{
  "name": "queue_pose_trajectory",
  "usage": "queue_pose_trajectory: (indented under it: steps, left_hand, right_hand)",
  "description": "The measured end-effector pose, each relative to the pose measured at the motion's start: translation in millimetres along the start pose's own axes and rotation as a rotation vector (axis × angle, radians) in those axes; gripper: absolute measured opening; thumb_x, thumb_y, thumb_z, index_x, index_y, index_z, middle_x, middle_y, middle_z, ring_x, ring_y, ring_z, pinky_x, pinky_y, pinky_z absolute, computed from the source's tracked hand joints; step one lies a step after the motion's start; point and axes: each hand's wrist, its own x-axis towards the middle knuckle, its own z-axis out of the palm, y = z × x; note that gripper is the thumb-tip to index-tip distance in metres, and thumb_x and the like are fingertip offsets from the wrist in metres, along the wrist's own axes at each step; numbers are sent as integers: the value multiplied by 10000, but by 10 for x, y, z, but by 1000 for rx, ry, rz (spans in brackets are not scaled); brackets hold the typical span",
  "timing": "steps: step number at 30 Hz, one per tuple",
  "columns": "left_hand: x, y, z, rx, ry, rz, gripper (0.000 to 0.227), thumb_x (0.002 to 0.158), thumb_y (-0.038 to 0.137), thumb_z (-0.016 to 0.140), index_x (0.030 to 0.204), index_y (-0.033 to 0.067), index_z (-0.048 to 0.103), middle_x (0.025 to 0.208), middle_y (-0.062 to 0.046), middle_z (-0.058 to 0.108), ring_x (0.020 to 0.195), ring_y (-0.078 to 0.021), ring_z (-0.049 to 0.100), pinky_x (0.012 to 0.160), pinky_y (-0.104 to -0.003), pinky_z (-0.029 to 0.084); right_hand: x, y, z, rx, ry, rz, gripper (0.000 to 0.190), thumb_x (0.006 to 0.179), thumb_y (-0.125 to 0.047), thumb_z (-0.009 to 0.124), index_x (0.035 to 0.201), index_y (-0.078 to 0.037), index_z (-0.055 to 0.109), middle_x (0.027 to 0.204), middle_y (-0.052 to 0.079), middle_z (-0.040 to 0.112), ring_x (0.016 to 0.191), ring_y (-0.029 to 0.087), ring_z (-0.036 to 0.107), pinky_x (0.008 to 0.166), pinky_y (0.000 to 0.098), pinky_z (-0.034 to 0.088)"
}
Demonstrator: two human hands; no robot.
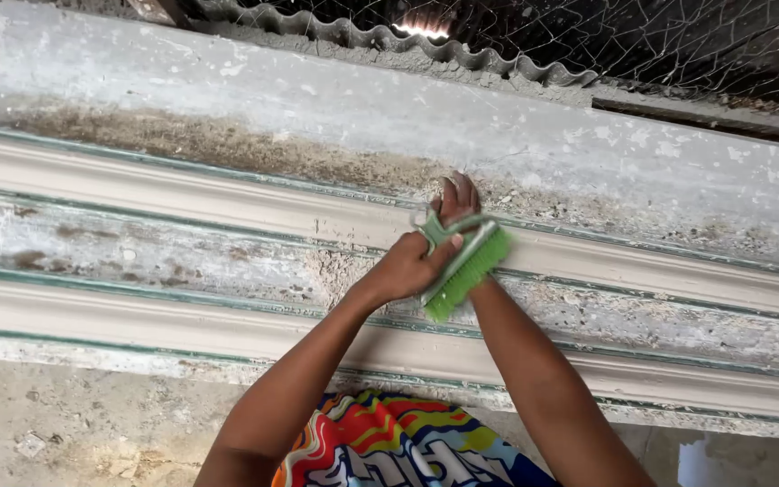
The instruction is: Cleaning and smoothing decorative plaster moldings on a workbench using scrapers, brushes, and sponges.
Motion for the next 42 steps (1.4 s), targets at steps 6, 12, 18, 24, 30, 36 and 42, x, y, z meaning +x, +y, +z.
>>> queue_pose_trajectory:
  steps: [6, 12, 18, 24, 30, 36, 42]
  left_hand:
    - [-1, -145, -128, 246, 41, -138, 621, 1054, 525, 417, 971, 1, 740, 661, -156, 693, 619, -261, 716, 658, -433, 594]
    - [-159, 143, 197, -10, -114, -69, 584, 1073, 561, 350, 1348, 111, 599, 738, -193, 695, 631, -245, 691, 659, -415, 610]
    - [-279, -803, -518, 196, 225, -192, 485, 1060, 427, 473, 1249, 22, 661, 777, -182, 745, 665, -264, 734, 631, -445, 607]
    - [-1166, -850, -1959, 459, 913, -111, 552, 1157, 375, 381, 1674, 217, 272, 909, -165, 705, 650, -250, 655, 517, -383, 535]
    - [-282, -2917, -707, 517, 831, -112, 641, 1035, 182, 585, 1591, -26, 342, 1195, -224, 685, 732, -273, 682, 578, -418, 551]
    - [-579, -847, -397, 306, 496, 84, 685, 1023, 221, 490, 1645, 247, 206, 1402, -235, 595, 876, -395, 716, 662, -505, 610]
    - [-1471, -2164, -2254, 303, 874, -105, 372, 1187, 284, 454, 1482, 67, 522, 843, -140, 694, 636, -216, 633, 526, -365, 519]
  right_hand:
    - [124, -190, -509, -161, -218, -164, 598, 944, -493, 601, 1425, -145, 529, 1426, 121, 531, 1390, 269, 461, 1254, 435, 300]
    - [-95, 256, -443, -52, -259, -141, 636, 1021, -487, 474, 1541, -121, 466, 1631, 159, 320, 1532, 327, 244, 1294, 490, 208]
    - [-232, 111, -769, -330, -292, -13, 609, 988, -325, 519, 1520, -36, 458, 1654, 264, 216, 1543, 431, 153, 1215, 558, 167]
    - [-1040, -222, -980, -130, -167, 179, 561, 996, -280, 504, 1503, -45, 455, 1634, 258, 269, 1514, 454, 194, 1217, 573, 182]
    - [-1882, -466, -662, -145, -107, 290, 564, 1036, -292, 460, 1522, -9, 428, 1575, 264, 353, 1470, 431, 303, 1208, 546, 225]
    - [-1906, -641, -838, -63, 0, 202, 480, 1069, -259, 429, 1475, -11, 491, 1524, 220, 465, 1430, 399, 424, 1219, 519, 302]
    - [-1920, -590, -745, -58, 19, 260, 466, 1081, -286, 438, 1453, -18, 519, 1519, 205, 465, 1410, 403, 425, 1173, 512, 332]
